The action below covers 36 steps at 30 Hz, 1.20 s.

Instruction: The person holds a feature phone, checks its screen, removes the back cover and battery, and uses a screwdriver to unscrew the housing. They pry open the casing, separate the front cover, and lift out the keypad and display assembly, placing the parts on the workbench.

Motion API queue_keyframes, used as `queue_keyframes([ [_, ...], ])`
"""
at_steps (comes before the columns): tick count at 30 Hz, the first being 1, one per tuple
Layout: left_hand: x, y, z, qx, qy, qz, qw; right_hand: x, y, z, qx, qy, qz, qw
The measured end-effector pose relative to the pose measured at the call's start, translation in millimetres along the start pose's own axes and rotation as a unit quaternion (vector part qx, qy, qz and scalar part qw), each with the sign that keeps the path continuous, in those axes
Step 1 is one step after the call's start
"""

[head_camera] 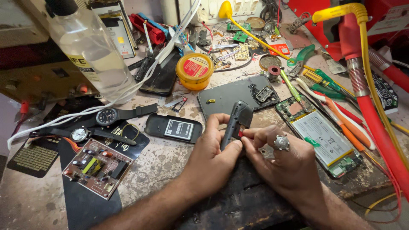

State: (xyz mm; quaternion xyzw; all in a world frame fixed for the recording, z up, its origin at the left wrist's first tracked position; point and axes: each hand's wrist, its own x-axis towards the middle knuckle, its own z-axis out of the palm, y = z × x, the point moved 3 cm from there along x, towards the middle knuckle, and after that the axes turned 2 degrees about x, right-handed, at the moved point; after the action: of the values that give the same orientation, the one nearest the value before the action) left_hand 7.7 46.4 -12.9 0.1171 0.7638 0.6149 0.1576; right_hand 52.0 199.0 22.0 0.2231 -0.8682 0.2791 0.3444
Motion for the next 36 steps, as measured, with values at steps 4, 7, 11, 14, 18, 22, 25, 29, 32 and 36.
queue_keyframes([
  [4, -5, 14, -3, 0.0, 0.009, 0.185, 0.983, -2, -1, -1, -0.008, -0.001, -0.034, 0.999],
  [7, -7, 15, -3, -0.021, 0.001, 0.142, 0.99, -1, -5, -2, -0.03, -0.003, -0.055, 0.998],
  [11, -11, 20, -3, -0.017, -0.006, 0.154, 0.988, 2, -7, -4, -0.033, -0.019, -0.061, 0.997],
  [14, -11, 22, -2, -0.008, -0.01, 0.16, 0.987, 3, -6, -6, -0.012, -0.019, -0.06, 0.998],
  [18, -10, 18, 0, 0.015, -0.025, 0.143, 0.989, 1, -6, -7, -0.045, -0.015, -0.065, 0.997],
  [22, -6, 15, 4, -0.094, -0.065, 0.193, 0.974, 0, -8, -9, -0.039, 0.001, -0.053, 0.998],
  [25, -2, 8, 7, -0.198, -0.109, 0.173, 0.959, 1, -10, -10, -0.034, 0.014, -0.043, 0.998],
  [29, 2, 1, 7, -0.276, -0.128, 0.139, 0.942, 2, -11, -9, -0.023, 0.009, -0.032, 0.999],
  [32, 3, 0, 7, -0.305, -0.131, 0.124, 0.935, 2, -9, -8, -0.017, 0.026, -0.006, 0.999],
  [36, 3, 1, 6, -0.305, -0.125, 0.115, 0.937, 2, -8, -6, 0.006, 0.013, 0.009, 1.0],
])
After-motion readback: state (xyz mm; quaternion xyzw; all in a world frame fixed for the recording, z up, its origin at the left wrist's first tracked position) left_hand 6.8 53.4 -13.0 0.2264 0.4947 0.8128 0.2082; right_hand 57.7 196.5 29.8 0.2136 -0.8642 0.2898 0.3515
